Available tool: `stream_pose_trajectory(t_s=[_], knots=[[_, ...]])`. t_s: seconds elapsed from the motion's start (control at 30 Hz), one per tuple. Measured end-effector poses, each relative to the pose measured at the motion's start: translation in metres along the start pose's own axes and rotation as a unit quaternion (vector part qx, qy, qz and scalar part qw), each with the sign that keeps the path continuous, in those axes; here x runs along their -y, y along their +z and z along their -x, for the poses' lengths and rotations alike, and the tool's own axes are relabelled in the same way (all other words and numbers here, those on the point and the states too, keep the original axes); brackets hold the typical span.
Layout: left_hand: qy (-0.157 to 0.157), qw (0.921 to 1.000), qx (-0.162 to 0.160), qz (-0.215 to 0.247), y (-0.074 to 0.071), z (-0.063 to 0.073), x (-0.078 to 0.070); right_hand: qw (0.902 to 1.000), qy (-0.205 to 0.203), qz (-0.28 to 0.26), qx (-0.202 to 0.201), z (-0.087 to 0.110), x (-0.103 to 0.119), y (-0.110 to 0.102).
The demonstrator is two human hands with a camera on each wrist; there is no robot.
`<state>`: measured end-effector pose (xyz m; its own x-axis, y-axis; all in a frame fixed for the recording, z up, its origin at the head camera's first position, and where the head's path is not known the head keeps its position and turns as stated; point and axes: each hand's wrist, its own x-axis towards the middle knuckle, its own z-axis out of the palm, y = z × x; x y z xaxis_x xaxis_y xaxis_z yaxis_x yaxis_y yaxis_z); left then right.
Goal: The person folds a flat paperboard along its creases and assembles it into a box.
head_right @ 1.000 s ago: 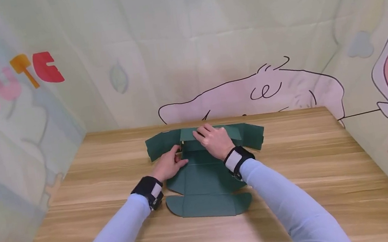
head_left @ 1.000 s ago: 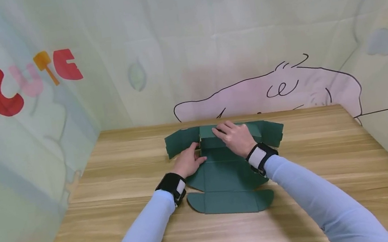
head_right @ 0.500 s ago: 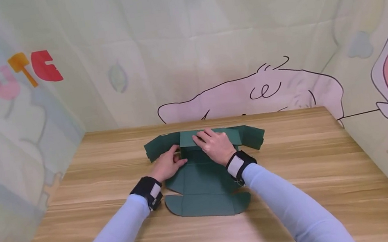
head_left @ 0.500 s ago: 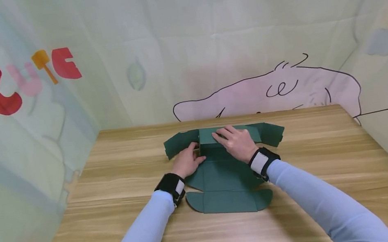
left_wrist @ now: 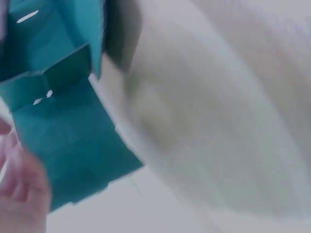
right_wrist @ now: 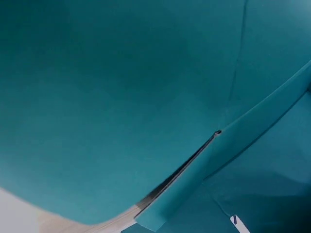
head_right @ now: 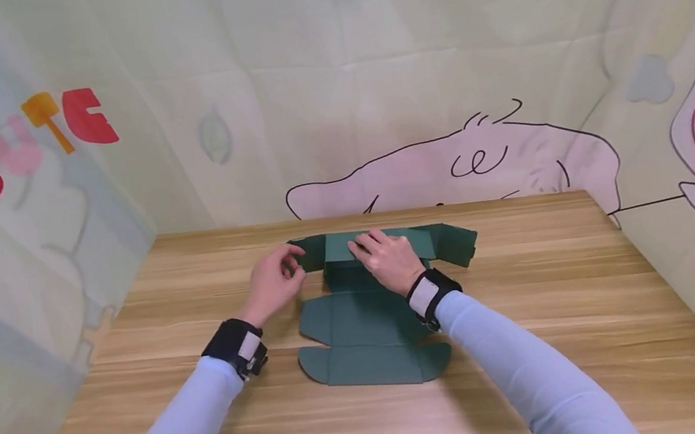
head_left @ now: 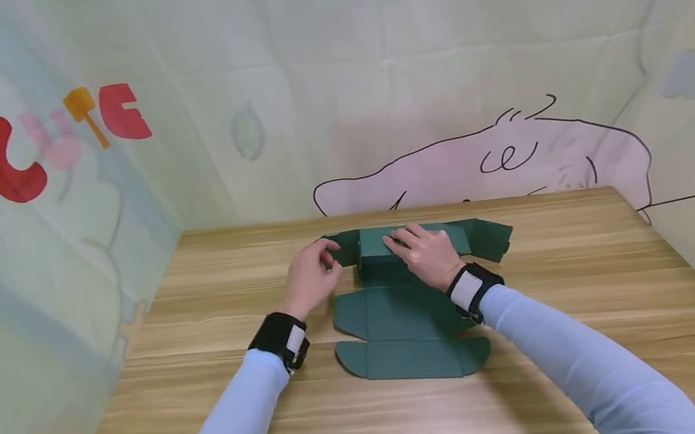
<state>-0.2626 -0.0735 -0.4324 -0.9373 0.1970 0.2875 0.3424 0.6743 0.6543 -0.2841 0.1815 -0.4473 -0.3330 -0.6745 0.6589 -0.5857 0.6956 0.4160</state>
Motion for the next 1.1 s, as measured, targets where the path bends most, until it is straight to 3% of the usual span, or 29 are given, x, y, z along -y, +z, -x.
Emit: stream_pose_trajectory(t_s=[0.1, 0.2, 0.33, 0.4, 0.47, 0.7, 0.97, 1.1], knots=[[-0.003, 0.9963, -0.084, 0.016, -0.011, -0.003, 0.001, 1.0, 0.001, 0.001, -0.006, -0.001, -0.001, 0.0], [-0.044, 0.9929, -0.103, 0.038, -0.017, -0.006, 0.004, 1.0, -0.001, 0.005, -0.009, -0.001, -0.001, 0.001], [-0.108, 0.9925, -0.028, 0.049, -0.015, -0.009, 0.013, 0.9999, -0.003, 0.006, -0.012, -0.001, -0.002, 0.003], [-0.127, 0.9905, 0.008, 0.051, -0.012, -0.011, 0.016, 0.9999, -0.003, 0.006, -0.015, -0.001, -0.002, 0.004], [-0.135, 0.9889, 0.02, 0.058, -0.009, -0.012, 0.017, 0.9998, -0.002, 0.007, -0.018, -0.002, -0.002, 0.004], [-0.125, 0.9877, 0.01, 0.094, -0.001, -0.013, 0.006, 0.9994, 0.021, 0.015, -0.022, -0.005, -0.006, 0.008], [-0.098, 0.9888, 0.103, 0.045, 0.014, -0.004, 0.008, 0.9991, 0.032, 0.014, -0.023, -0.007, -0.01, 0.01], [-0.095, 0.9866, 0.127, 0.038, 0.016, -0.002, 0.008, 0.9993, 0.028, 0.013, -0.022, -0.007, -0.011, 0.012]])
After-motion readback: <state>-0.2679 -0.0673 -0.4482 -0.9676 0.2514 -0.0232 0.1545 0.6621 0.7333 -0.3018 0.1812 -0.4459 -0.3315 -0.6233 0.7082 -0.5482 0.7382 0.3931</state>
